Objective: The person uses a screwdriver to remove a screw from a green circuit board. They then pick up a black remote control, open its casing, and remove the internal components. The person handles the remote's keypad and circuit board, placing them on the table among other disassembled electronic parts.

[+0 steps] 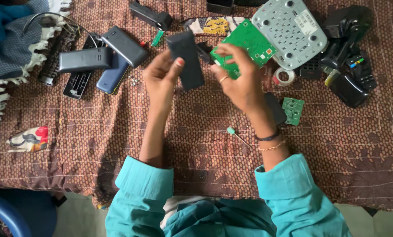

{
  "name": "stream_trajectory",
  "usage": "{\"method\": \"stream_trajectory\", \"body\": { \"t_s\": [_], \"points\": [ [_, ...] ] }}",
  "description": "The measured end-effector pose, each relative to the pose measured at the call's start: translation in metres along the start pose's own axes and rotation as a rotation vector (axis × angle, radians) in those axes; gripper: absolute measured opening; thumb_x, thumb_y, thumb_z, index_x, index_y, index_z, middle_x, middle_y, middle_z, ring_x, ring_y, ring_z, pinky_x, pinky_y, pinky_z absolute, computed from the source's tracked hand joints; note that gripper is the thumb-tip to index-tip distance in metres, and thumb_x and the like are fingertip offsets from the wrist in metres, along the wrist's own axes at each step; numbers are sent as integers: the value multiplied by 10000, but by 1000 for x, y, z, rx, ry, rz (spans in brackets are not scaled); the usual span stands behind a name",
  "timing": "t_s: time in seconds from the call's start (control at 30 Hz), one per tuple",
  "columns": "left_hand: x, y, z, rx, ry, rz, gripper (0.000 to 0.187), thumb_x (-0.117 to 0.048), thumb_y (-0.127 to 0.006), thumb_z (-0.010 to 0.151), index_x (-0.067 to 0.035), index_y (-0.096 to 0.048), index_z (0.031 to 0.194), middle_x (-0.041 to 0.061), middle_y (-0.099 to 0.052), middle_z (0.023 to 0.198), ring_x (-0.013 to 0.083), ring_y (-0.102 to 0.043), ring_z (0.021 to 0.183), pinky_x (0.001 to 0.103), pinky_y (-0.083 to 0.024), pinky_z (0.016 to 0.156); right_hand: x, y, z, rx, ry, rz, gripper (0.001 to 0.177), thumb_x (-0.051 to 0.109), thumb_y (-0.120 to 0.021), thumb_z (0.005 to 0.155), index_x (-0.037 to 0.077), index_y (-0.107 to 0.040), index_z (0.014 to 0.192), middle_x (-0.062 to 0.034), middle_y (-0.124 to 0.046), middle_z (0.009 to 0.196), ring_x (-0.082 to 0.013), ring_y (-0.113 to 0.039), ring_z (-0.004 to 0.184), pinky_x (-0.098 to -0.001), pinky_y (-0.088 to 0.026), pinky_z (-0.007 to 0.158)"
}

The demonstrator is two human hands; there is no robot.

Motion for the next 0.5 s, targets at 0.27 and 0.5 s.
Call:
{"method": "stream_trajectory", "body": {
  "t_s": [0.27,0.5],
  "points": [
    [-16,53,10,-224,-41,364,282,-89,-771,934,82,-704,1148,60,-770,893,67,-688,762,206,-542,683,-74,72,-8,-202,-144,-470,264,119,-810,1003,14,-693,1215,-157,-695,1225,-312,-649,1167,-432,-513,1040],
    [-20,63,10,-270,-87,568,286,-104,-802,931,83,-728,1134,71,-751,842,73,-673,729,225,-535,654,-72,69,-8,-68,-32,-583,430,256,-892,937,0,-683,1213,-185,-630,1303,-388,-517,1265,-501,-399,1094]
  ]
}}
Point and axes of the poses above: each hand's wrist, its own z-axis towards the middle knuckle, its own y-axis out of the back of the hand, x = y × z, the point moved 3 cm from there along z, towards the middle knuckle
